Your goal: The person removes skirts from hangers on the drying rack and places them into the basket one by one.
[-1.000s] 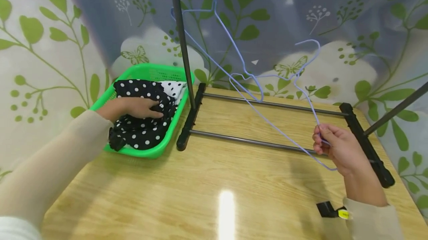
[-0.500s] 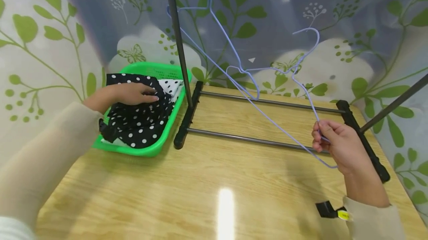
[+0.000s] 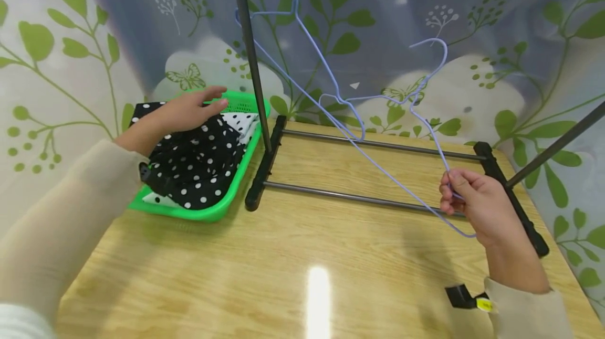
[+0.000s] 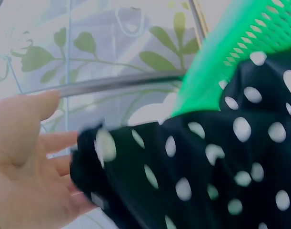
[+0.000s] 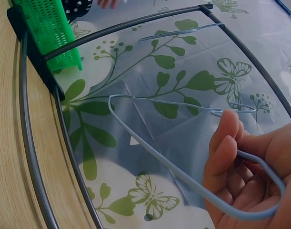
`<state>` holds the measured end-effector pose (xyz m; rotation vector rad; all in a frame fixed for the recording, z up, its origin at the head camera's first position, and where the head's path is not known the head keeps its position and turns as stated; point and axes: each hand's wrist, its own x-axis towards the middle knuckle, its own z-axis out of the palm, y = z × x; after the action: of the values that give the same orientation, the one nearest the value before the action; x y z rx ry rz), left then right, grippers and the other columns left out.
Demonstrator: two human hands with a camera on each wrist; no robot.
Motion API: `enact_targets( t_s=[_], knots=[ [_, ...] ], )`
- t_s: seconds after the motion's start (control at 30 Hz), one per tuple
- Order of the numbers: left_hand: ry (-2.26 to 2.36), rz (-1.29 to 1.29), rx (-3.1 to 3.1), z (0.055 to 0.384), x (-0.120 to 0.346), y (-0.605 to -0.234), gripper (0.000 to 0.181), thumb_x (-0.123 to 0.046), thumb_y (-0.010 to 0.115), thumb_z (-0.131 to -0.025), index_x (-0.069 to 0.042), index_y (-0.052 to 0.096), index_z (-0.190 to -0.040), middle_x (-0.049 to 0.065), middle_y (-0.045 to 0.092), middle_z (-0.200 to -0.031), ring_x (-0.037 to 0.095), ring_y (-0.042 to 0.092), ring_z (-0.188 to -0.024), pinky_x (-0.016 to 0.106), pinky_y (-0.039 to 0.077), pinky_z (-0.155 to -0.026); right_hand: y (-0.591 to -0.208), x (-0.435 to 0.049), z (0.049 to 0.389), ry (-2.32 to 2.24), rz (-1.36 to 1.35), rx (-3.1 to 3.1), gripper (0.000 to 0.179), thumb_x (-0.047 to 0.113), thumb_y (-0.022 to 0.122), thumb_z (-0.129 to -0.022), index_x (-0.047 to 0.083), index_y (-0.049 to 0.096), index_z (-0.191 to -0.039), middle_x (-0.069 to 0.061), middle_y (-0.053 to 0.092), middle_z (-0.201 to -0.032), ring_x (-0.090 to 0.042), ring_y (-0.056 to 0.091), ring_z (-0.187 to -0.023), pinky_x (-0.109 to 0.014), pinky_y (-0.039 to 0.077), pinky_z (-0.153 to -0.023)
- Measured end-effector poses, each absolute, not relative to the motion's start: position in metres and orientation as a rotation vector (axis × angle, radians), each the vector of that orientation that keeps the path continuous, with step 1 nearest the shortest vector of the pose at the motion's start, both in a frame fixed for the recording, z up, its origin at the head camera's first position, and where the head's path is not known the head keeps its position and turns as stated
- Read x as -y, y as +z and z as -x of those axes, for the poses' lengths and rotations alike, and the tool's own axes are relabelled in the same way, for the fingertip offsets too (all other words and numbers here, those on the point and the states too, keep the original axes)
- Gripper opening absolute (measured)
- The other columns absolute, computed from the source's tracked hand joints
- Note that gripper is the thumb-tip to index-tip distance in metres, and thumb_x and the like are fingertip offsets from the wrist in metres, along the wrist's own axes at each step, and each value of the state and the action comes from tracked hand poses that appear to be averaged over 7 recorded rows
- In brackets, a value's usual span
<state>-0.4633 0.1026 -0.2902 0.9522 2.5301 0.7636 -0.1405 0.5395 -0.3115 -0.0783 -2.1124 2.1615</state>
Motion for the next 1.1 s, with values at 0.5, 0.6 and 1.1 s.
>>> enact_targets(
  t_s=[0.5, 0.6, 1.1],
  knots=[
    [1.829, -0.453, -2.079, 0.456, -0.144, -0.271, 0.067, -0.047, 0.039, -0.101, -0.022, 0.013, -0.157, 0.004, 0.029, -0.157, 0.018, 0.035, -0.140, 0.033, 0.030, -0.112, -0.308, -0.541, 0.140, 2.154, 0.057, 2.121, 0.024, 0.015, 0.042, -0.104, 0.001, 0.060, -0.094, -0.005, 0.055, -0.076, -0.015, 0.056, -0.064, -0.025, 0.050, -0.057],
    [1.904, -0.412, -2.011, 0.455, -0.161, -0.273, 0.067, -0.047, 0.042, -0.100, -0.021, 0.017, -0.157, 0.004, 0.032, -0.156, 0.017, 0.036, -0.139, 0.032, 0.032, -0.112, -0.308, -0.541, 0.140, 2.150, 0.067, 2.130, 0.024, 0.015, 0.042, -0.104, 0.002, 0.059, -0.094, -0.005, 0.055, -0.076, -0.015, 0.056, -0.064, -0.026, 0.050, -0.057],
    [2.009, -0.501, -2.103, 0.455, -0.202, -0.298, 0.052, -0.031, 0.044, -0.104, -0.010, 0.034, -0.150, 0.007, 0.042, -0.150, 0.016, 0.039, -0.138, 0.032, 0.033, -0.110, -0.305, -0.536, 0.140, 2.089, 0.067, 2.113, 0.024, 0.013, 0.041, -0.104, 0.002, 0.060, -0.093, -0.005, 0.055, -0.076, -0.015, 0.055, -0.063, -0.025, 0.049, -0.056]
  ],
)
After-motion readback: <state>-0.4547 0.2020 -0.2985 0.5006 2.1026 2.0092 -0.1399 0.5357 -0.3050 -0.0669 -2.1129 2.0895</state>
